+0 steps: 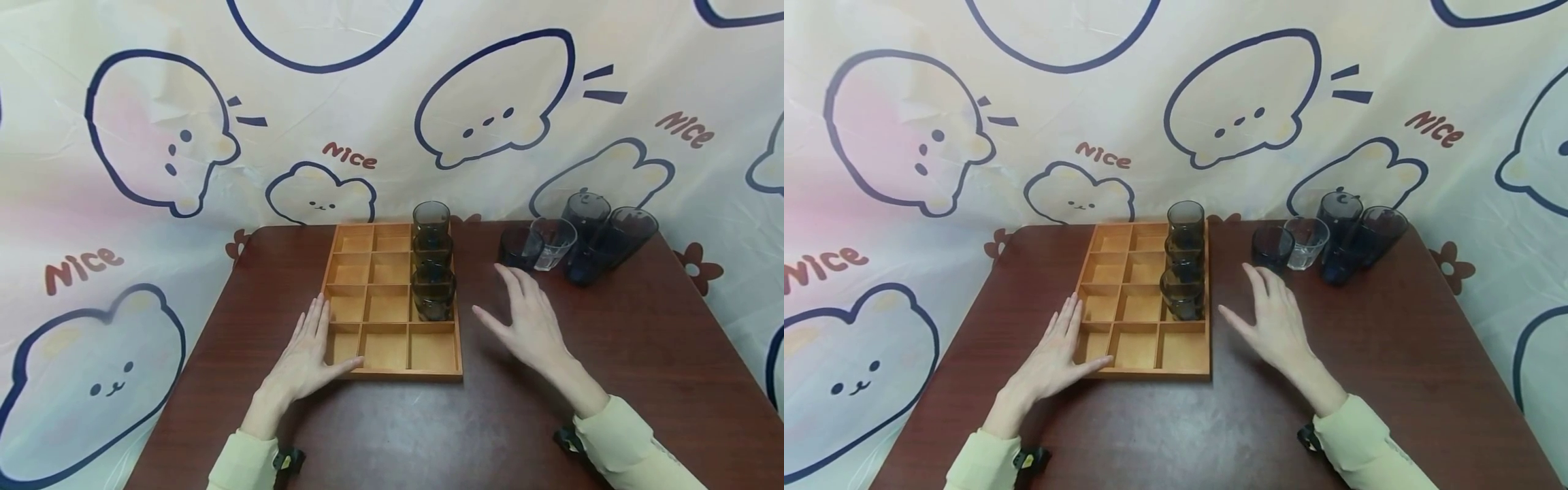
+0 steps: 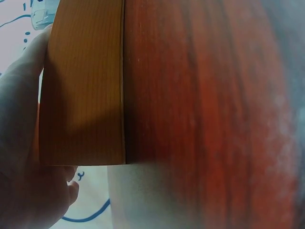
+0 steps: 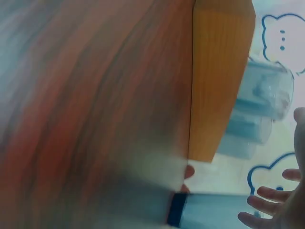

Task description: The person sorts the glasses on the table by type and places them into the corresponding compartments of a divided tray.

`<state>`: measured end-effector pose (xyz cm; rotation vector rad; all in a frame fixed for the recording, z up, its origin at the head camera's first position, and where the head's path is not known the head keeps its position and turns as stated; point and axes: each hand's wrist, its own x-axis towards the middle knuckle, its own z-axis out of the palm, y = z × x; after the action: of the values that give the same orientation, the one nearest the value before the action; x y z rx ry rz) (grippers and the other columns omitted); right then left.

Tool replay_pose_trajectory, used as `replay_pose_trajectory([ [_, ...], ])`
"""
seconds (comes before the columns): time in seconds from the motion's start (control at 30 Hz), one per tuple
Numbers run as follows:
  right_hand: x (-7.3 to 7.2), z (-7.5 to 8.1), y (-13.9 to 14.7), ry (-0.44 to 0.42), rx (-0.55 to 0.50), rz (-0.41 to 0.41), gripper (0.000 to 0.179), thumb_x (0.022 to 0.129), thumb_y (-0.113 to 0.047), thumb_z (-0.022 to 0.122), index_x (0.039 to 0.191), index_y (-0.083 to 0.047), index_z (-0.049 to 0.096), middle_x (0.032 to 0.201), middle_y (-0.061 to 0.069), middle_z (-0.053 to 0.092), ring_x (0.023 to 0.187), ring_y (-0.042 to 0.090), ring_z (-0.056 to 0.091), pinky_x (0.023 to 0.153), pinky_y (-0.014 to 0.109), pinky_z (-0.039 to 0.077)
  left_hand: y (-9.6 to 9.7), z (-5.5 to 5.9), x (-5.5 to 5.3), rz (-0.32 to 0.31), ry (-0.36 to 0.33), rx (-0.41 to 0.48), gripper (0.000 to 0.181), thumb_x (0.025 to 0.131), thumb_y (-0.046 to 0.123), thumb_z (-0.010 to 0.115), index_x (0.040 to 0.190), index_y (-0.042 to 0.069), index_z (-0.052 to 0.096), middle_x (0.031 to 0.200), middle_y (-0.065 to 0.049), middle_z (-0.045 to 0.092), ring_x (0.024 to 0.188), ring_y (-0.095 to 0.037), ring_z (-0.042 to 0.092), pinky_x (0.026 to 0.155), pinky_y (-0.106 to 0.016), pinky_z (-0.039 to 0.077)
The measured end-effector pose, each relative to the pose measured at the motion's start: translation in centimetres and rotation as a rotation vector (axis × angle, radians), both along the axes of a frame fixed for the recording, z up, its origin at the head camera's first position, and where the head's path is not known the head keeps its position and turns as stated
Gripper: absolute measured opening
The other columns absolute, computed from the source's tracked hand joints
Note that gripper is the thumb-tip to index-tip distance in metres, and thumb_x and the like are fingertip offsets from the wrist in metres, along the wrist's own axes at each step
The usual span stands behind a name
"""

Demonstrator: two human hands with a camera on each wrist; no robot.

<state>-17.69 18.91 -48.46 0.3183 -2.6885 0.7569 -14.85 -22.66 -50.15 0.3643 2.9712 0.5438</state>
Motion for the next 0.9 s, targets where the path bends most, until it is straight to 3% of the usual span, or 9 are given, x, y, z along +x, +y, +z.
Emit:
replay_pose_trajectory([
  [0.47,-0.2,0.2,4.6,0.092,-0.105,-0.082,0.089,0.093,-0.026,0.087,0.165,-0.003,0.041,0.153,0.032,0.053,0.137,0.051,0.055,0.110,0.073,0.048,0.0,0.1,0.0,-0.001,0.006,0.009,0.135,0.089,0.080,0.072,0.175,-0.002,0.008,0.187,-0.020,-0.001,0.175,-0.038,0.003,0.142,-0.061,0.011],
  [0.7,-1.0,-0.9,5.9,0.012,-0.281,-0.123,0.098,0.094,-0.019,0.087,0.169,0.000,0.027,0.153,0.035,0.053,0.142,0.050,0.054,0.111,0.071,0.047,0.1,-0.1,0.0,-0.003,0.017,0.002,0.134,0.090,0.080,0.071,0.175,-0.002,0.008,0.186,-0.020,0.000,0.174,-0.040,0.007,0.141,-0.061,0.014],
  [0.9,-1.6,-0.8,6.9,-0.113,-0.403,-0.061,0.104,0.098,-0.016,0.084,0.175,-0.009,0.015,0.158,0.038,0.052,0.146,0.055,0.055,0.116,0.072,0.046,0.1,-0.1,0.0,-0.001,0.020,-0.002,0.134,0.090,0.081,0.070,0.175,-0.002,0.008,0.186,-0.021,0.001,0.174,-0.041,0.008,0.141,-0.062,0.015],
])
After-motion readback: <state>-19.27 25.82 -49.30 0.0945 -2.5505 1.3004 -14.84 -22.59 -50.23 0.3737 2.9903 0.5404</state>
